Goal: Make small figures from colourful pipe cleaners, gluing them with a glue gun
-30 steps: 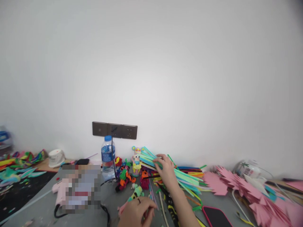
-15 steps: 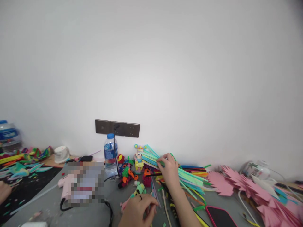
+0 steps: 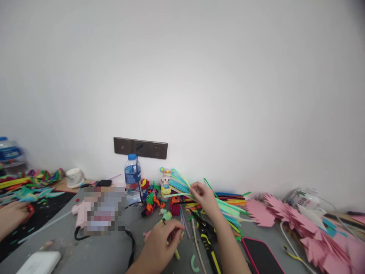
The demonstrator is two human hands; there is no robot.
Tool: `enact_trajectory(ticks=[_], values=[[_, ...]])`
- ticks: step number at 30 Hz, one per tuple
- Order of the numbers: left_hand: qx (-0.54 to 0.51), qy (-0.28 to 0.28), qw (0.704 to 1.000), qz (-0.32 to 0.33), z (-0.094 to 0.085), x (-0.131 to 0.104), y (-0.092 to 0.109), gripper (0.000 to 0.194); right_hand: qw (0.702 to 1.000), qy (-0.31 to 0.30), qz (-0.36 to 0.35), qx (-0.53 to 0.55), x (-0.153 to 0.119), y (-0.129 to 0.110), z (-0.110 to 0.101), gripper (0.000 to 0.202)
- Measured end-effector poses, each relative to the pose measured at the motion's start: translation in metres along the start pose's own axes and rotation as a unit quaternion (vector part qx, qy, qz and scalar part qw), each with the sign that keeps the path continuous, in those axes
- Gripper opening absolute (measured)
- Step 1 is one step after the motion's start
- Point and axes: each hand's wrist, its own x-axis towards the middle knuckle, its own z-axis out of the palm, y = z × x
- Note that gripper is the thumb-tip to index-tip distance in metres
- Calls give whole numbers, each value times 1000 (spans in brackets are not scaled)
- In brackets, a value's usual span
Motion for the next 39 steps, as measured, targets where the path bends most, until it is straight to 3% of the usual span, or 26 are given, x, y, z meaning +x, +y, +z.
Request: enact_trajectory(ticks=[7,14,16,20,22,24,32,39], values=[[-59,6,997,-42,2,2,-5,18,992,-101,38,71,-4,0,-9,12],[-264,19,962,-72,9,5,-16,20,983,-157,47,79,-8,-9,-15,14],[-384,-4,917,-109,10,6,-16,32,982,-167,40,75,-9,-10,-16,15],[-613,-53,754,-231,11,8,-8,69,974,-209,52,64,-10,-11,-16,17],[-651,-57,709,-264,11,8,-5,69,971,-225,64,59,-10,-12,-16,17],[-665,-58,691,-278,11,9,-4,64,969,-233,64,53,-11,-14,-16,17],[-664,-67,693,-272,16,10,-8,50,965,-248,78,42,-12,-22,-13,16],[-645,-100,717,-244,2,6,2,31,961,-260,97,12,-13,-26,-12,23]])
